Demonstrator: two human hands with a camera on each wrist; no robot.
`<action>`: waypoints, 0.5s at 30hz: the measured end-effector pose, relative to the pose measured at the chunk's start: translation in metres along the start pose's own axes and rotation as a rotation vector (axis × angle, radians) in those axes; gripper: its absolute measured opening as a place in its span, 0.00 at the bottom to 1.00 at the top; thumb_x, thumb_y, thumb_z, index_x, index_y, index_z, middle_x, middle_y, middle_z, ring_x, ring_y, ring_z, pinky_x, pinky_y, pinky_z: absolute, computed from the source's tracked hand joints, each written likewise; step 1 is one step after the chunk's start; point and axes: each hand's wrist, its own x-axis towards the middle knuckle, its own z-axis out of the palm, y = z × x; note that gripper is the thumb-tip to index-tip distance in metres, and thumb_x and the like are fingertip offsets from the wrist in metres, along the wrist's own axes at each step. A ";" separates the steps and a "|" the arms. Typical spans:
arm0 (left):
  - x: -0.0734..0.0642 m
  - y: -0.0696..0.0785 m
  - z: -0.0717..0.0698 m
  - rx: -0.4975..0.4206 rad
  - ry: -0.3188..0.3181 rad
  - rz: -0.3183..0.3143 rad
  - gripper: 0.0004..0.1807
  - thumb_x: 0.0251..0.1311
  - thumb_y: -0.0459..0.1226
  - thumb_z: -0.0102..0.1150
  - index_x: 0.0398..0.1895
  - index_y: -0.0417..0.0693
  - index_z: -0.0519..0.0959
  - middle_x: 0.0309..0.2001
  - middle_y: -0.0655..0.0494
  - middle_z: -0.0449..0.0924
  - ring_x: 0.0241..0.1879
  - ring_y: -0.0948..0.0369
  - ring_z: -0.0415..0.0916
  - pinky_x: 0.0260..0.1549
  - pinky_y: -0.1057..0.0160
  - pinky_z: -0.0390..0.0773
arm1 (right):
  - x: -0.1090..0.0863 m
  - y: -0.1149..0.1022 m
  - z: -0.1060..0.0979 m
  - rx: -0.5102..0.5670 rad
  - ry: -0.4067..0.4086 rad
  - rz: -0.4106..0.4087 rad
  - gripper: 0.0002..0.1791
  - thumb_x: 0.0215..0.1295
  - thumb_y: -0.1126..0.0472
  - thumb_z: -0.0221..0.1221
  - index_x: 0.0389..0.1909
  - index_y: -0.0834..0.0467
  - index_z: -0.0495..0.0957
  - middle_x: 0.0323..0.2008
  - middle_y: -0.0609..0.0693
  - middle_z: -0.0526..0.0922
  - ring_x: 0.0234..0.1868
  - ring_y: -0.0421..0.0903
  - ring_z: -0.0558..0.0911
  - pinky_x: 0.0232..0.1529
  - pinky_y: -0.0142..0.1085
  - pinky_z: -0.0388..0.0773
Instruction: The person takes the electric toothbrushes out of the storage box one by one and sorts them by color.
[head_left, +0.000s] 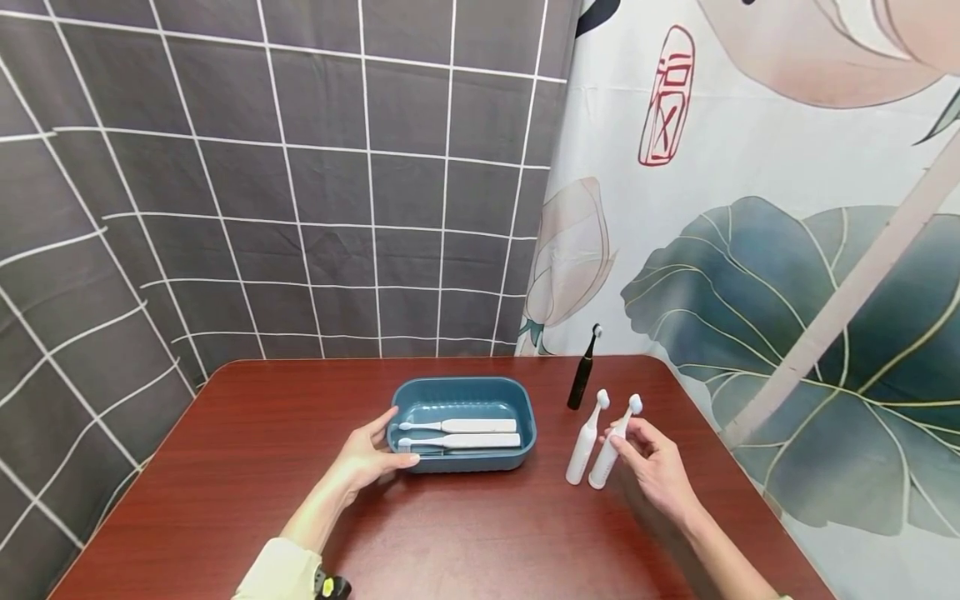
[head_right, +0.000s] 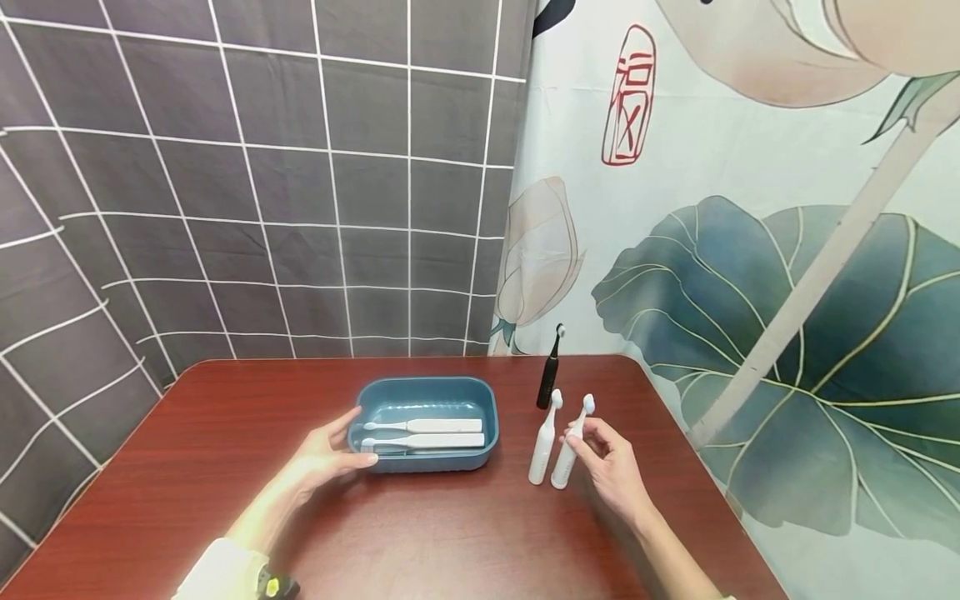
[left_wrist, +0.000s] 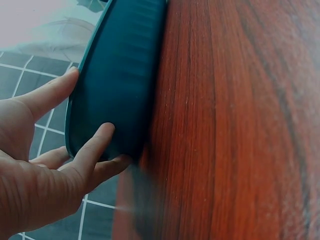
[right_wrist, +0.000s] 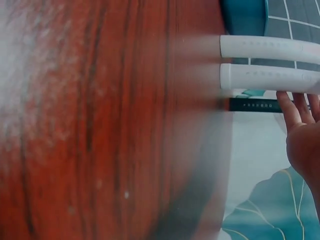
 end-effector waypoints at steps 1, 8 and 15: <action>0.000 -0.001 0.000 -0.002 0.000 0.000 0.55 0.44 0.31 0.81 0.77 0.46 0.60 0.72 0.38 0.63 0.59 0.45 0.75 0.45 0.51 0.83 | 0.000 0.001 0.001 0.018 -0.008 -0.001 0.13 0.67 0.72 0.62 0.50 0.71 0.77 0.43 0.68 0.83 0.42 0.46 0.88 0.43 0.32 0.83; -0.002 0.000 -0.001 0.005 -0.011 0.008 0.55 0.45 0.30 0.80 0.78 0.45 0.60 0.72 0.36 0.62 0.58 0.45 0.75 0.45 0.51 0.83 | -0.003 0.003 0.003 0.058 -0.042 -0.015 0.18 0.66 0.74 0.62 0.53 0.77 0.71 0.45 0.73 0.80 0.44 0.39 0.87 0.45 0.30 0.81; -0.001 0.000 -0.001 0.008 -0.005 -0.003 0.55 0.44 0.31 0.81 0.77 0.45 0.60 0.72 0.37 0.63 0.59 0.45 0.75 0.46 0.50 0.82 | -0.005 0.001 0.001 -0.008 -0.025 -0.018 0.19 0.64 0.73 0.64 0.54 0.73 0.74 0.45 0.69 0.83 0.44 0.35 0.85 0.46 0.27 0.80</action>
